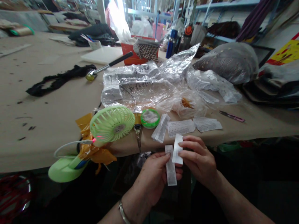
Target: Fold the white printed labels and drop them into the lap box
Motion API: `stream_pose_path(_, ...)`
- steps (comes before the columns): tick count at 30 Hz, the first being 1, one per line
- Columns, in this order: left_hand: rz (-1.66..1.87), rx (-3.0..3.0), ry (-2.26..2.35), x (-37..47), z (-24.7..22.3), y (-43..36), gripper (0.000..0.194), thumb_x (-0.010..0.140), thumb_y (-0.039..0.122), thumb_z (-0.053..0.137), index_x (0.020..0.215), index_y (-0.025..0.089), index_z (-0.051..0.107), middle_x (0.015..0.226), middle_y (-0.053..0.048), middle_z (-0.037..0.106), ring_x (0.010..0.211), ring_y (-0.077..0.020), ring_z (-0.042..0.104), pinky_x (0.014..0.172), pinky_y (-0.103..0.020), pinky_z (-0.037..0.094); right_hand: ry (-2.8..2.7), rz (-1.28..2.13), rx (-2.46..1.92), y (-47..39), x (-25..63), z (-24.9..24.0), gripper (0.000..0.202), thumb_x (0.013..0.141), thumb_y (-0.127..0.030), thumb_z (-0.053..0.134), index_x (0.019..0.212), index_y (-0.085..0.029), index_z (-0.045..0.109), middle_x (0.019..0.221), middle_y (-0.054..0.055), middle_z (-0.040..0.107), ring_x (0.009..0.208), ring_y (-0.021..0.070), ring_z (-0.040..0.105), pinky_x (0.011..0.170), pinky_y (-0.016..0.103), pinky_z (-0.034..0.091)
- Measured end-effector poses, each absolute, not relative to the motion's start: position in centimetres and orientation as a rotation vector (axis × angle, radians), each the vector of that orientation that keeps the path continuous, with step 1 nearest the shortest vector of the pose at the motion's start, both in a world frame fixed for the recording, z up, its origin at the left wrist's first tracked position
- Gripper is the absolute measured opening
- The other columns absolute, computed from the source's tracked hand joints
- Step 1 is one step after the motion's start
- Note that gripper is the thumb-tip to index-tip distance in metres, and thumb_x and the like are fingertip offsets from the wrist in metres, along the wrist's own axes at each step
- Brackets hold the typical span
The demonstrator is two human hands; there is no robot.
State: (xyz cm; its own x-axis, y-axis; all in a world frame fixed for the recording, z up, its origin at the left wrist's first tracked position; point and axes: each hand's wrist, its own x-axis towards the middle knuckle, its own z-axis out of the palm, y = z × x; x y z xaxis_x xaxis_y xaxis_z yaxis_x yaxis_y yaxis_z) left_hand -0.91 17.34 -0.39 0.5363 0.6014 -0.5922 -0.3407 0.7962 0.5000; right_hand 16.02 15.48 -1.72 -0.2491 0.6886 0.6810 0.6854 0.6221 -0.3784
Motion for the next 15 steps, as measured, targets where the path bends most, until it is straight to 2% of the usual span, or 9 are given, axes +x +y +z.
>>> stream_pose_path(3, 0.603, 0.318, 0.714, -1.0, -0.4, 17.3, 0.014, 0.079, 0.017, 0.061, 0.087, 0.008, 0.068, 0.069, -0.007, 0.066, 0.056, -0.0129, 0.060, 0.053, -0.022, 0.049, -2.073, 0.140, -0.946, 14.5, 15.0, -1.5, 0.015, 0.091, -0.020, 0.052, 0.085, -0.022, 0.066, 0.094, 0.004, 0.067, 0.103, 0.0196, 0.057, 0.088, 0.040, 0.049)
stream_pose_path(6, 0.634, 0.271, 0.638, -1.1, -0.5, 17.2, 0.009, 0.077, 0.014, 0.062, 0.074, 0.008, 0.068, 0.064, -0.005, 0.065, 0.055, -0.0109, 0.059, 0.053, -0.019, 0.046, -2.126, 0.187, -0.886, 14.2, 14.6, -1.5, 0.022, 0.093, -0.020, 0.048, 0.079, -0.020, 0.065, 0.086, 0.003, 0.068, 0.099, 0.0170, 0.059, 0.090, 0.038, 0.047)
stream_pose_path(11, 0.603, 0.231, 0.585, -1.0, -0.6, 17.1, 0.017, 0.082, 0.023, 0.060, 0.085, 0.009, 0.070, 0.069, -0.006, 0.066, 0.059, -0.0108, 0.059, 0.056, -0.020, 0.047, -2.182, 0.188, -0.883, 14.1, 15.1, -1.7, 0.021, 0.093, -0.021, 0.049, 0.080, -0.020, 0.065, 0.085, 0.001, 0.069, 0.103, 0.0161, 0.058, 0.094, 0.037, 0.046)
stream_pose_path(15, 0.610, 0.258, 0.643, -0.6, -0.7, 17.0, 0.015, 0.072, 0.018, 0.072, 0.080, 0.007, 0.069, 0.067, -0.005, 0.065, 0.057, -0.0090, 0.058, 0.051, -0.017, 0.043, -2.200, 0.203, -0.875, 13.9, 15.3, -1.7, 0.020, 0.093, -0.018, 0.048, 0.082, -0.020, 0.065, 0.088, 0.001, 0.070, 0.106, 0.0159, 0.058, 0.094, 0.036, 0.047)
